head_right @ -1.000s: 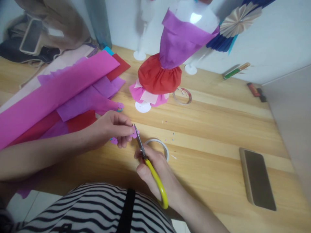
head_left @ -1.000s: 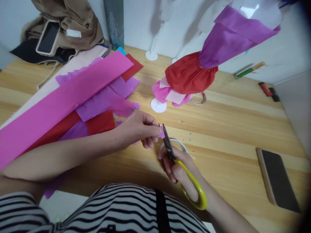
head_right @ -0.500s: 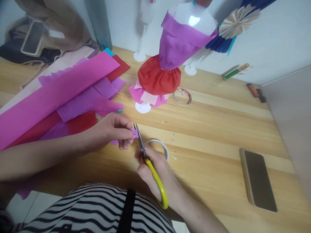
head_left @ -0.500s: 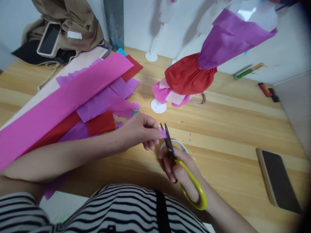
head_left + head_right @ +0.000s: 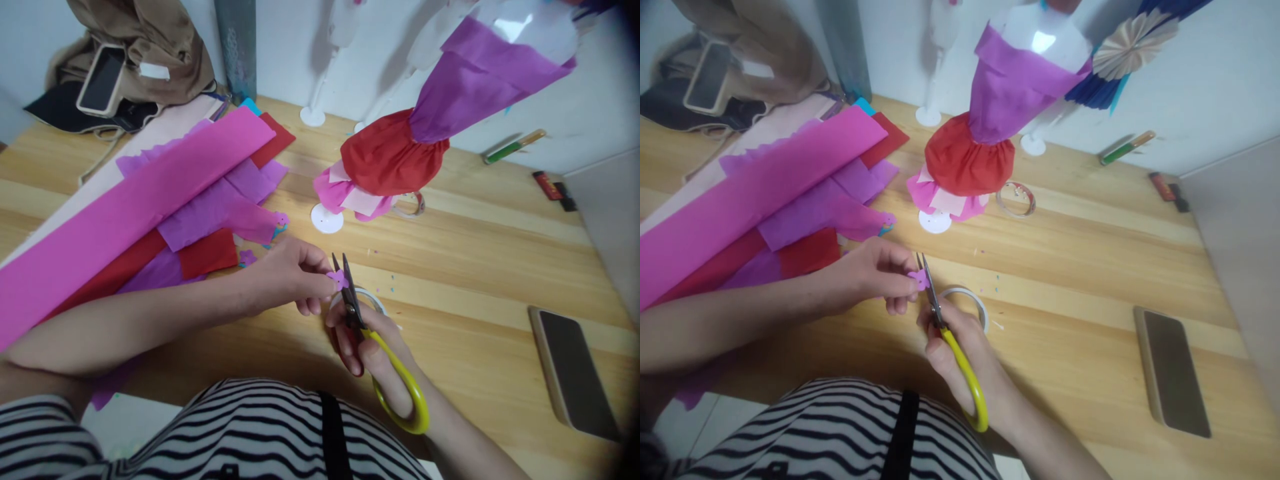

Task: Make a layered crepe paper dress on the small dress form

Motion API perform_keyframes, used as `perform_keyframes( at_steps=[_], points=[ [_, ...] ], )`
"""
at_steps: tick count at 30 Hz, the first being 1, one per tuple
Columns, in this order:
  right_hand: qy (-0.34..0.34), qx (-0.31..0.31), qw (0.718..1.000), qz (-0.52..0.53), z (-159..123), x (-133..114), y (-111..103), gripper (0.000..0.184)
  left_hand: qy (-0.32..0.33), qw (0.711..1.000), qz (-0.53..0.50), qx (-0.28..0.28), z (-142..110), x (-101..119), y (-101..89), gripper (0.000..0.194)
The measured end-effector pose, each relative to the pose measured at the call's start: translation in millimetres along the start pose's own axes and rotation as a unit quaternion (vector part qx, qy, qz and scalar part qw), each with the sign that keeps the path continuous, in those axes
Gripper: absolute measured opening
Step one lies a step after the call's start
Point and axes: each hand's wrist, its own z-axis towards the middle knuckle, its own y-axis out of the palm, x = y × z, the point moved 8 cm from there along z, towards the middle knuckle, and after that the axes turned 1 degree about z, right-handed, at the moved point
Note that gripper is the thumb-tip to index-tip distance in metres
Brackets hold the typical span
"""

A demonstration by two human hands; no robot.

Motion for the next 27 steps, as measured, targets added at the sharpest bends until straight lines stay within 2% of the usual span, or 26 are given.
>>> perform_keyframes(
  at_steps=[5,9,17,22,27],
  points=[
    [0.021,-0.016,1.0,0.009,-2.0,4.5,1.4,0.056,0.006,1.0,0.003,0.0,0.6,-0.1,-0.4,0.01],
    [0.028,-0.022,0.999,0.007,-2.5,6.1,1.5,0.056,0.01,1.0,0.012,-0.022,1.3,-2.2,2.4,0.011],
    [0.017,-0.019,1.0,-0.007,-0.9,4.8,2.4,0.056,0.01,0.999,0.02,-0.032,2.6,-6.2,4.5,0.01],
    [0.027,-0.025,0.999,0.0,-1.2,6.5,2.8,0.055,0.01,0.999,0.026,-0.022,0.5,-2.7,3.2,0.015],
    [0.014,-0.011,1.0,-0.017,0.1,3.1,0.5,0.057,0.039,0.998,0.041,0.001,0.2,1.2,0.2,0.019]
  ],
)
